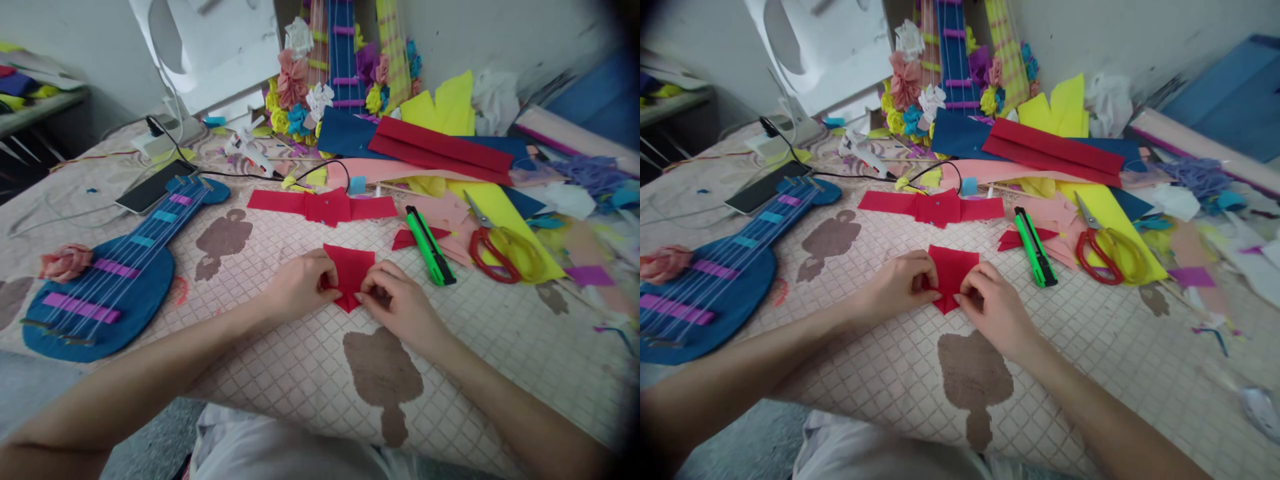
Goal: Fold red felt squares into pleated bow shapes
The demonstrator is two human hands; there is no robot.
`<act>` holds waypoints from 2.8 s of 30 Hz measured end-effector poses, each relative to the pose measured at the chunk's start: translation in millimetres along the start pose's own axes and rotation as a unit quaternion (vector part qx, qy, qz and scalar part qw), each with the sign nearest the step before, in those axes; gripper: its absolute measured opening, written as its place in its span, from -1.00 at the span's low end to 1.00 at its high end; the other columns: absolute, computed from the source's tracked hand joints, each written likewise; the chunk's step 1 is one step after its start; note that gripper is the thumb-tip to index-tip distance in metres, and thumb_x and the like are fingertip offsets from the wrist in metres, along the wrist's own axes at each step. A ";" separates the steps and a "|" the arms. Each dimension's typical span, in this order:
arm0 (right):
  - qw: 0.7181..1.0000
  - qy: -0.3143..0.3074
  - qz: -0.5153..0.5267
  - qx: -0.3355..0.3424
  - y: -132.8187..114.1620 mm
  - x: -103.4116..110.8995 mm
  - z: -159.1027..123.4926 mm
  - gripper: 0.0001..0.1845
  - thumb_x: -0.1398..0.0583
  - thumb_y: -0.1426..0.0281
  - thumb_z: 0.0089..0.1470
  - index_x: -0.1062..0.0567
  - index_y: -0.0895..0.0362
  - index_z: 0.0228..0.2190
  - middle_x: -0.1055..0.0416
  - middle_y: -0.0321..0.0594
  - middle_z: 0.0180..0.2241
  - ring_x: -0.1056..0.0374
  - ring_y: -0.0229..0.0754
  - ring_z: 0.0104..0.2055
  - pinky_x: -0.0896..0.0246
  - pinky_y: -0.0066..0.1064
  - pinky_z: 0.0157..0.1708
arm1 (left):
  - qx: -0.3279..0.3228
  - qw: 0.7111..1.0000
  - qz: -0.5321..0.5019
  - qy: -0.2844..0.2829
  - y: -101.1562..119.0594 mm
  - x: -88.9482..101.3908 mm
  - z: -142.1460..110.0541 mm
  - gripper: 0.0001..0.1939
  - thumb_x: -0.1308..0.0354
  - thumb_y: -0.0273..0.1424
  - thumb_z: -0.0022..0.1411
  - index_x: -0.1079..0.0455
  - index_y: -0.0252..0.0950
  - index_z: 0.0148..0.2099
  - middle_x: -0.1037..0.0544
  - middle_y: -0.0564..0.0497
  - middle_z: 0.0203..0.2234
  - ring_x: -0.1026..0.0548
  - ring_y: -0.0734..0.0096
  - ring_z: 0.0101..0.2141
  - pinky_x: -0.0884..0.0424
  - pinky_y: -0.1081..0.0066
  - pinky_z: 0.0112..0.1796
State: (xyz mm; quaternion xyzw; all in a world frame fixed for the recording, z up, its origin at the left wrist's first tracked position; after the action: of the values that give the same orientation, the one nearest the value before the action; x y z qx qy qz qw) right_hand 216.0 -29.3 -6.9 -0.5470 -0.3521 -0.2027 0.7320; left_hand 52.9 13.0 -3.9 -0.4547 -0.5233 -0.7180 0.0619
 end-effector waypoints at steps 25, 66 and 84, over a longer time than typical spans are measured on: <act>0.999 0.016 -0.023 0.015 -0.4 -3.0 -0.1 -0.87 -0.14 0.53 0.05 -0.30 0.10 -0.48 -0.25 -0.25 -0.37 -0.22 -0.25 -0.38 -0.19 -0.37 -0.40 | -0.007 0.998 0.049 0.037 1.2 -4.4 -2.3 -0.95 -0.14 -0.51 0.07 -0.33 -0.33 -0.43 -0.42 0.04 -0.41 -0.35 0.52 -0.45 -0.25 0.47 -0.43; 1.000 0.008 -0.028 0.009 -0.8 -4.1 0.1 -0.87 -0.13 0.55 0.07 -0.32 0.10 -0.42 -0.24 -0.27 -0.34 -0.24 -0.24 -0.33 -0.18 -0.37 -0.35 | -0.017 0.997 0.061 0.043 5.5 -7.1 -5.9 -0.96 -0.14 -0.51 0.15 -0.33 -0.34 -0.36 -0.37 0.04 -0.35 -0.37 0.50 -0.41 -0.32 0.42 -0.35; 0.999 0.002 -0.013 0.031 -3.4 -5.1 -1.7 -0.88 -0.11 0.56 0.10 -0.37 0.09 -0.36 -0.25 -0.23 -0.29 -0.25 -0.22 -0.27 -0.21 -0.36 -0.31 | -0.032 0.996 0.077 0.044 4.6 -9.0 -6.8 -0.96 -0.14 -0.47 0.18 -0.33 -0.32 -0.34 -0.38 0.03 -0.32 -0.36 0.48 -0.40 -0.31 0.40 -0.34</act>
State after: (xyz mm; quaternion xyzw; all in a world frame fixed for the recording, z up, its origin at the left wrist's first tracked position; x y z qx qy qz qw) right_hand 210.8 -32.4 -8.7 -0.5192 -0.3638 -0.2022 0.7465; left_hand 56.8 2.0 -7.4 -0.4632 -0.4602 -0.7470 0.1249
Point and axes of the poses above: each hand's wrist, its own z-axis towards the middle knuckle, its own x-axis out of the back of the hand, y = z × x, the point moved 4 cm from there along z, towards the middle knuckle
